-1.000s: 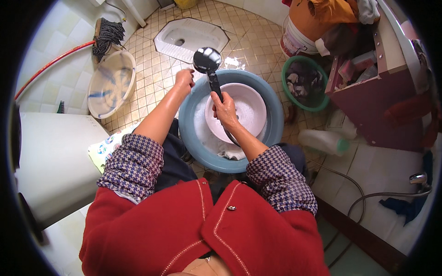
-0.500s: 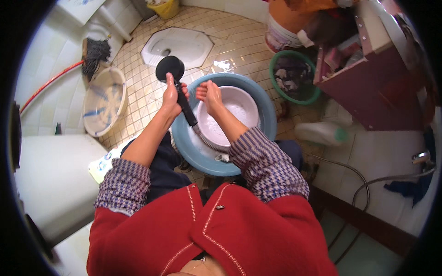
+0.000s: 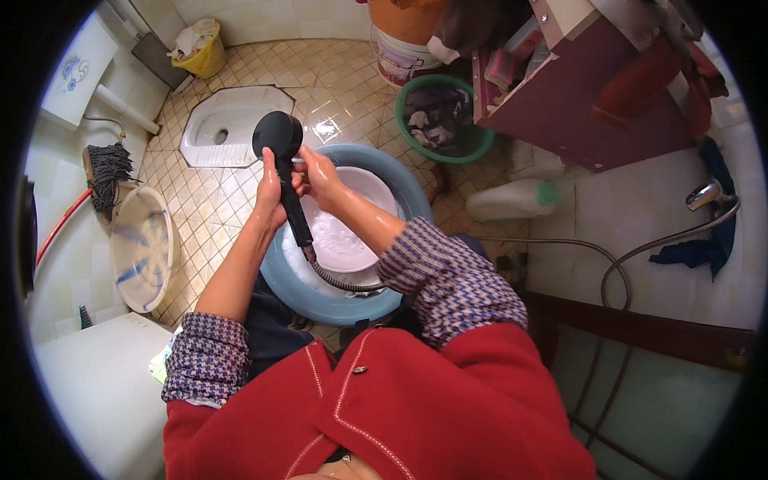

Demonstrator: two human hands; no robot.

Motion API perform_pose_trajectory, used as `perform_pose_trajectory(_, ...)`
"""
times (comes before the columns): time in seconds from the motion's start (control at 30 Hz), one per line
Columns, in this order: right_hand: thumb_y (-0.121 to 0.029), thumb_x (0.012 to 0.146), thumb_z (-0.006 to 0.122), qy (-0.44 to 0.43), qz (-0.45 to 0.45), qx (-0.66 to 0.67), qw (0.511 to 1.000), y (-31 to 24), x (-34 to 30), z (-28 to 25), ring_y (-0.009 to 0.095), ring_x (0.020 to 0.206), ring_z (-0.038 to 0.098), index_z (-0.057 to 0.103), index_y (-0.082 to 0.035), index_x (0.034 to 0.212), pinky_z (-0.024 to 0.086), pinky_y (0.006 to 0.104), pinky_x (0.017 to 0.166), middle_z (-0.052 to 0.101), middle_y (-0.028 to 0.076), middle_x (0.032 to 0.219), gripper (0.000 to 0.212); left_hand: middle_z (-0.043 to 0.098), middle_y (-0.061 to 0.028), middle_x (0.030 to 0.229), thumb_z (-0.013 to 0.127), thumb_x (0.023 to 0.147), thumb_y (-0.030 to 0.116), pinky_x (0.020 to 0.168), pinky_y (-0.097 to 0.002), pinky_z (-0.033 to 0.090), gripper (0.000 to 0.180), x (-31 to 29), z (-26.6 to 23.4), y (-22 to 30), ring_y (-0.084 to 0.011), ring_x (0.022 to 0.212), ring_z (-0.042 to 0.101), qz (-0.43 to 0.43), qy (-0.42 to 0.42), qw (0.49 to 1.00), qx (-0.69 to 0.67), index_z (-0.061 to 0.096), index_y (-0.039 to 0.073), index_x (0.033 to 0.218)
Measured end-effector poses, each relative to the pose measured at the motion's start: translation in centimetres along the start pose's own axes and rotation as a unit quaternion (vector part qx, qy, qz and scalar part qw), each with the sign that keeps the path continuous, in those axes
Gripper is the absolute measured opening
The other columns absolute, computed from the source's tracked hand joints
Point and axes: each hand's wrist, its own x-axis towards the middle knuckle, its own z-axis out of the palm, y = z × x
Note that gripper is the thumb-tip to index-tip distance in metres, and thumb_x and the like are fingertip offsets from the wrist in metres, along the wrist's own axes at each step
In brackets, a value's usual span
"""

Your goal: The person sits on the floor and hand-washes a small cloth in a soapy basin, then rinses it with a handheld shower head and places the wet cloth on a nearby shelf.

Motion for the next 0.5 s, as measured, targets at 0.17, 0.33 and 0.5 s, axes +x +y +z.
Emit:
perform_pose_trajectory(0.17,-0.037,0.086,0.056,0.120,-0.080,-0.120,0.982,0.1,-6.8,1.5,0.013,0.060,0.054,0.044,-0.003,0.098,0.046,0.0252,0.055,0.052,0.004,0.078,0.038,0.046,-0.0015,0.057,0.035,0.079,0.070,0.050,-0.0247,0.039,0.073,1.7,3.5,-1.6,-0.0128,0.052,0.046,-0.039,-0.072,0.996,0.034,0.052,0.000,0.087)
perform_pose_trajectory(0.33,-0.032,0.083,0.060,0.204,-0.132,-0.205,0.948,-0.7,-8.6,-1.7,0.010,0.043,0.049,0.053,-0.001,0.087,0.039,0.0245,0.040,0.053,0.003,0.057,0.032,0.054,-0.0021,0.066,0.034,0.083,0.064,0.055,-0.0221,0.044,0.070,3.0,7.5,-2.1,-0.0115,0.059,0.052,0.017,-0.168,0.982,0.090,0.051,0.001,0.111)
perform_pose_trajectory(0.5,-0.022,0.073,0.065,0.397,-0.200,-0.334,0.831,-2.5,-7.6,-6.5,0.023,0.055,0.058,0.054,0.002,0.080,0.045,0.0374,0.054,0.057,0.014,0.060,0.027,0.047,-0.0070,0.128,0.030,0.092,0.052,0.100,-0.0383,0.025,0.058,4.7,8.5,-2.5,-0.0161,0.121,0.036,0.003,-0.156,0.970,0.187,0.046,0.008,0.125)
